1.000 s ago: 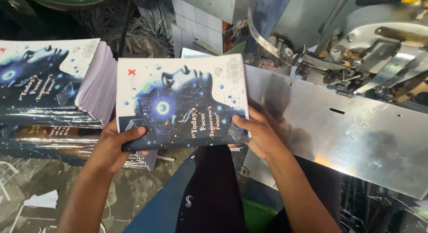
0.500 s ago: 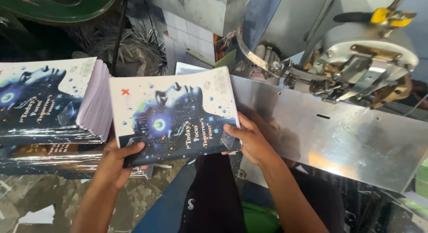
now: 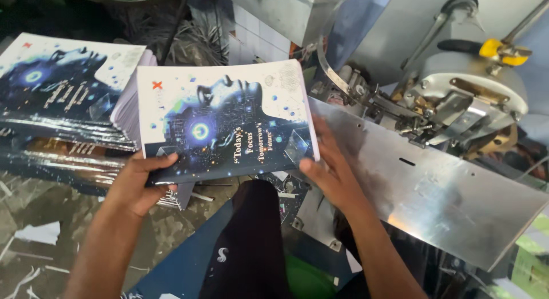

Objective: The person repeatedly picks up a book from a stack, places it into a binding machine, operates the machine to secure the cover, and then removes the finished book. This process is repeated for multiple books in a continuous workflow.

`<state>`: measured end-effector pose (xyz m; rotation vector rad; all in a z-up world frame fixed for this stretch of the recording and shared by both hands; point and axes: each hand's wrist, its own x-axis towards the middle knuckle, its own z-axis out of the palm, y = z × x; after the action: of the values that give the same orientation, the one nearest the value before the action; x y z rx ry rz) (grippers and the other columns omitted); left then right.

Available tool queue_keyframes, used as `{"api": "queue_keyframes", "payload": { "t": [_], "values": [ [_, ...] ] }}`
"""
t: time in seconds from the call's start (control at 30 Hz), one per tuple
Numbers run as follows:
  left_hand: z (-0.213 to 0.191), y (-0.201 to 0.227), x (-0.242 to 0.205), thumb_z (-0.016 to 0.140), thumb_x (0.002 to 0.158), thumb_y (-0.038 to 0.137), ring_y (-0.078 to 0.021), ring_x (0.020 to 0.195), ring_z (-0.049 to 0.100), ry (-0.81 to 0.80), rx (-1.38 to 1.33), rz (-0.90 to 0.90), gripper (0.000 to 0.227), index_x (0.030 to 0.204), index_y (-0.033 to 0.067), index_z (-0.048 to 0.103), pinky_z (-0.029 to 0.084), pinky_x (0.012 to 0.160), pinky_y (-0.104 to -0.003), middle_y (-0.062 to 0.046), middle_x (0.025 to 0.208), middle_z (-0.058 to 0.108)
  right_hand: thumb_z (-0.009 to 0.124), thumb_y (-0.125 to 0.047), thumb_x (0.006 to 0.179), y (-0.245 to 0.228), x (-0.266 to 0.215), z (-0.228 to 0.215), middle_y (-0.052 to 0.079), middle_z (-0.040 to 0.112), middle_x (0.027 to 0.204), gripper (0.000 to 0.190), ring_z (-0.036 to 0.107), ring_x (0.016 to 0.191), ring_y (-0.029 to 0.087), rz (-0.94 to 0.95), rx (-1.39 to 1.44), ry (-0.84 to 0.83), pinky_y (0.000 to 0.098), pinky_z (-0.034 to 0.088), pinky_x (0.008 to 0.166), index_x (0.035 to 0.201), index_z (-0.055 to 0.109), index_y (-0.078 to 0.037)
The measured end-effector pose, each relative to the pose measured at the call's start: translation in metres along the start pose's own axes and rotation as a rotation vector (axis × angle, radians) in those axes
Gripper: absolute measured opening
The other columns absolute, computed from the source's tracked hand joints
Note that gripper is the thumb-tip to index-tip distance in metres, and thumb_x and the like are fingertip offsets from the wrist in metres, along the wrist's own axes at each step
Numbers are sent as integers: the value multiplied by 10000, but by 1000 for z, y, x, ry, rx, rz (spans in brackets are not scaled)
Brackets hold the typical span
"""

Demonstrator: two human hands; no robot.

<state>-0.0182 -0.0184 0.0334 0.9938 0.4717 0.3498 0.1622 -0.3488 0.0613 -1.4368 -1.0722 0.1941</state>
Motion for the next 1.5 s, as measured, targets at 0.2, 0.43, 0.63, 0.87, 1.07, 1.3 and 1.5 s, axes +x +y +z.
{"api": "queue_keyframes", "payload": {
  "t": [0.2,0.43,0.63,0.87,1.07,1.3,1.5],
  "values": [
    [18,24,-20,697,822,12,-218,670,652,-26,76,-26,382,1193,4,608,441,445,-341,-109,928,688,696,-319,960,-49,-17,-18,182,514,1571,557,452,1490,275,51,-184,-136,408,328,1225,1390,619,27],
    [35,38,-8,712,775,53,-203,898,710,86,234,-92,477,1245,62,634,581,768,-389,-80,1062,717,658,-236,1001,-29,-25,2,91,617,1384,519,557,1271,149,189,263,13,317,417,1107,1440,546,17],
    [30,58,3,703,794,128,-238,918,727,78,365,-77,432,1206,22,627,616,819,-448,-97,1062,721,647,-230,1031,-17,-17,13,42,708,1228,428,599,1113,93,146,119,130,261,462,986,1354,645,52],
    [31,106,15,437,1018,525,-321,857,733,-153,168,53,674,1215,-99,599,619,832,-470,-261,1001,713,659,-210,1031,-5,19,23,61,699,1222,411,621,1094,106,89,247,242,273,480,989,1341,644,59],
    [38,114,22,473,991,280,-280,923,778,-303,166,349,319,1136,9,555,656,871,-409,-147,1086,730,677,-175,1035,17,36,36,109,714,1215,336,659,1112,169,40,560,383,322,492,1024,1261,662,74],
    [45,110,52,568,1053,61,-200,856,749,-198,369,535,94,1101,-5,616,636,788,-346,-122,1009,720,678,-159,1056,25,44,25,98,710,1215,307,640,1109,154,-10,490,376,307,484,1020,1262,677,68],
    [55,97,89,573,1059,74,-185,814,732,-151,331,496,109,1116,-6,618,622,765,-333,-102,986,717,680,-199,1033,35,51,27,74,717,1170,332,639,1047,122,84,435,400,268,488,964,1259,692,43]
  ]
}}
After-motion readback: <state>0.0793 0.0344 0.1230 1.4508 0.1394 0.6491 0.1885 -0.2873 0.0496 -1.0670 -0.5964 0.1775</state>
